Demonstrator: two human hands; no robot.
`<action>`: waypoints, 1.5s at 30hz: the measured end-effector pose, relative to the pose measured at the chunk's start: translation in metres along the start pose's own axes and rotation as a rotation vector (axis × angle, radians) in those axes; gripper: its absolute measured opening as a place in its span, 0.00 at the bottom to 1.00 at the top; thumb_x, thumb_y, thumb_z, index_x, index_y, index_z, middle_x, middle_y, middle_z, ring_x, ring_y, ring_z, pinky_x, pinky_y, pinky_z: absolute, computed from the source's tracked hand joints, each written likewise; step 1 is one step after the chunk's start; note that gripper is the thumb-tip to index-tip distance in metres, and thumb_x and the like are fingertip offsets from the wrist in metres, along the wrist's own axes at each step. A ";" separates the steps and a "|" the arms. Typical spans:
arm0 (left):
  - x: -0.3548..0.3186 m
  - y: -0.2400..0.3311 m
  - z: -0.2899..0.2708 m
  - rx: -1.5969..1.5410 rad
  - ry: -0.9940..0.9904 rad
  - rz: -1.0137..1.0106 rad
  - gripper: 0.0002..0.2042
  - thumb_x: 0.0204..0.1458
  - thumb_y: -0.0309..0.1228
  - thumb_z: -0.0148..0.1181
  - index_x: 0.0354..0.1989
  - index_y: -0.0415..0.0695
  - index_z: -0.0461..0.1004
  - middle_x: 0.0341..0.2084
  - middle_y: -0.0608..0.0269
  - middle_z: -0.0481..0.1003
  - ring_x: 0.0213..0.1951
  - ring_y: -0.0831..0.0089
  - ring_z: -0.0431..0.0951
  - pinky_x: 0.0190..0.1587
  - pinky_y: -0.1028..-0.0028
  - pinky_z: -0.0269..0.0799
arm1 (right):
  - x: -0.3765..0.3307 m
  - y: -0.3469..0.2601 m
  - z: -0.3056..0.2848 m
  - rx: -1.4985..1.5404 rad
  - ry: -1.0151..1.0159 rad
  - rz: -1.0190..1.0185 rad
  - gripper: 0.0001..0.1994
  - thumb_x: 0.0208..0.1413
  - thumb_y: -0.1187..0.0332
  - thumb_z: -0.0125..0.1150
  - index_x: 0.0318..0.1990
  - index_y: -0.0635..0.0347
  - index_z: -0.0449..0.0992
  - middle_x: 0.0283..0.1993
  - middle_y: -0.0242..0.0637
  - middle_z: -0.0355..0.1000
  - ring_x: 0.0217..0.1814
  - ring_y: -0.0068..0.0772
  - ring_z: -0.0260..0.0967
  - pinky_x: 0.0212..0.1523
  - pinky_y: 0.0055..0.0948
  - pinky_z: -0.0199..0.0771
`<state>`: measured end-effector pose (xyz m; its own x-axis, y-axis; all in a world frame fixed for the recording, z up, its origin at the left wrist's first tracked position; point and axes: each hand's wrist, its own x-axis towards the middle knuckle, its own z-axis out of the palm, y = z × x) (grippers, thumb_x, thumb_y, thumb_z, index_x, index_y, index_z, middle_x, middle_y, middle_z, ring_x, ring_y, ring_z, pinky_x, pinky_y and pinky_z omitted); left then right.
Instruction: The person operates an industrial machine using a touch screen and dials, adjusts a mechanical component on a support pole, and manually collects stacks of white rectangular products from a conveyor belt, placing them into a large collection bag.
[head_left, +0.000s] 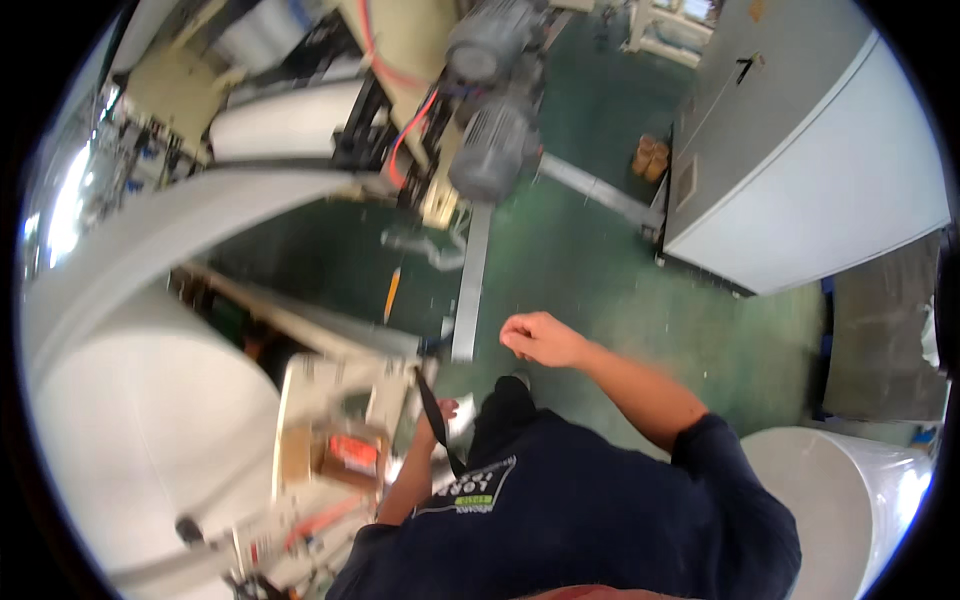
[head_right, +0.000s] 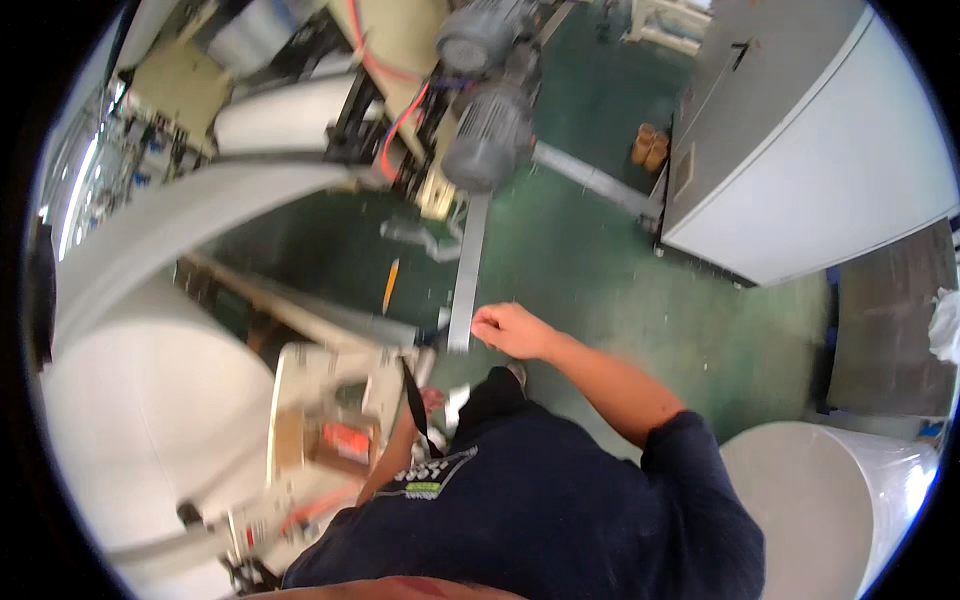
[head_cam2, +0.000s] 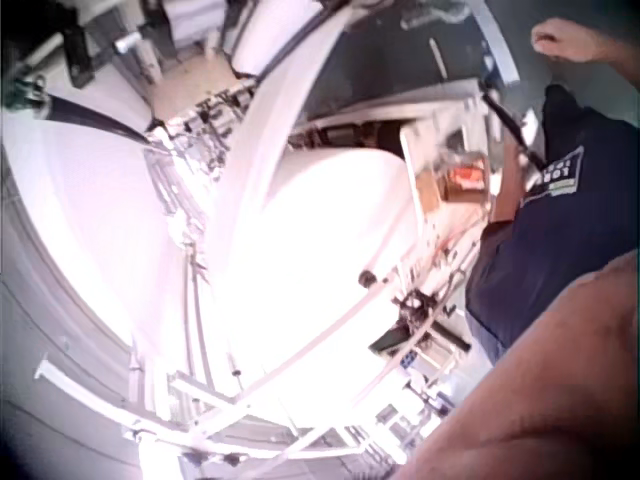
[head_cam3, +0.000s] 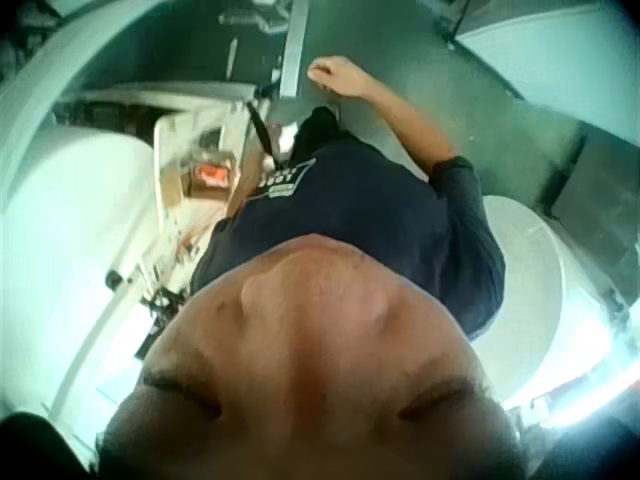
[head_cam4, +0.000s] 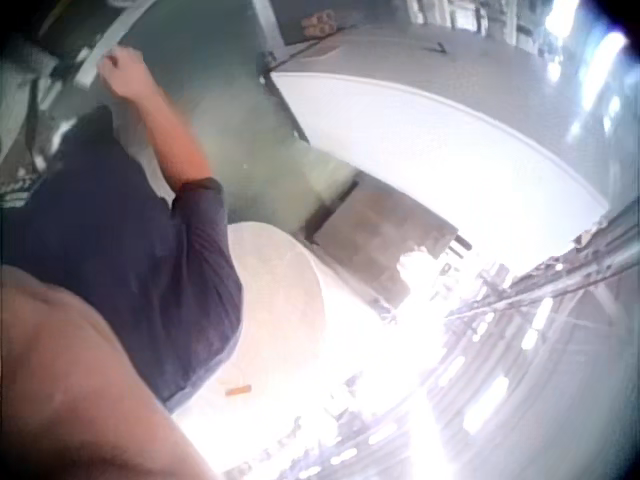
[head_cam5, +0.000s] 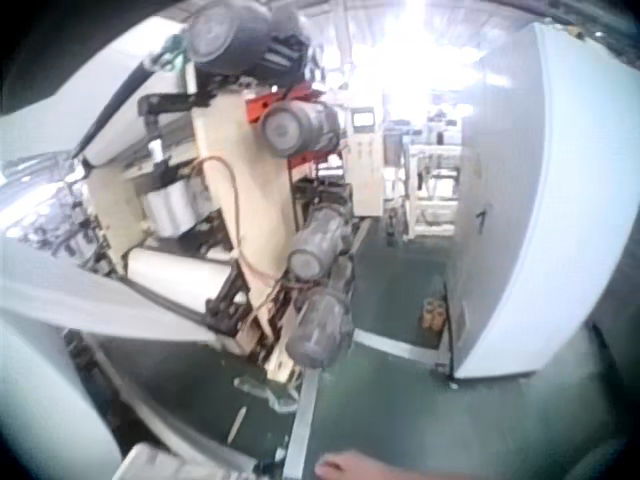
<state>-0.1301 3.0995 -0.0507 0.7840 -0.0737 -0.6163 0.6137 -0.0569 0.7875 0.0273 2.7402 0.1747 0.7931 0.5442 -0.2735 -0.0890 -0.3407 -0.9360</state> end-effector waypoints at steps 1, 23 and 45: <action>0.062 0.058 0.008 0.057 -0.040 0.075 0.17 0.64 0.42 0.62 0.48 0.39 0.78 0.39 0.64 0.81 0.40 0.76 0.79 0.46 0.72 0.75 | 0.016 0.005 -0.041 0.073 0.053 -0.008 0.15 0.67 0.59 0.57 0.42 0.64 0.78 0.30 0.39 0.79 0.33 0.40 0.77 0.39 0.36 0.77; 0.720 0.849 0.610 0.833 -0.812 0.578 0.19 0.63 0.43 0.59 0.52 0.41 0.77 0.42 0.54 0.81 0.44 0.65 0.81 0.48 0.65 0.76 | 0.212 0.164 -0.840 0.580 0.795 0.303 0.10 0.68 0.64 0.57 0.38 0.62 0.75 0.28 0.30 0.74 0.29 0.19 0.69 0.31 0.23 0.71; 1.290 1.350 0.853 0.630 -0.862 0.633 0.19 0.64 0.38 0.59 0.58 0.40 0.73 0.51 0.57 0.80 0.54 0.66 0.79 0.59 0.64 0.73 | 0.587 0.188 -1.553 0.486 0.807 0.285 0.11 0.67 0.68 0.57 0.50 0.67 0.74 0.32 0.35 0.75 0.30 0.24 0.72 0.31 0.25 0.73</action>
<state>1.6307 2.0781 0.2180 0.4624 -0.8793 -0.1140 -0.1888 -0.2232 0.9563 1.4114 1.8051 0.1828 0.8608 -0.2576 -0.4390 -0.4359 0.0724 -0.8971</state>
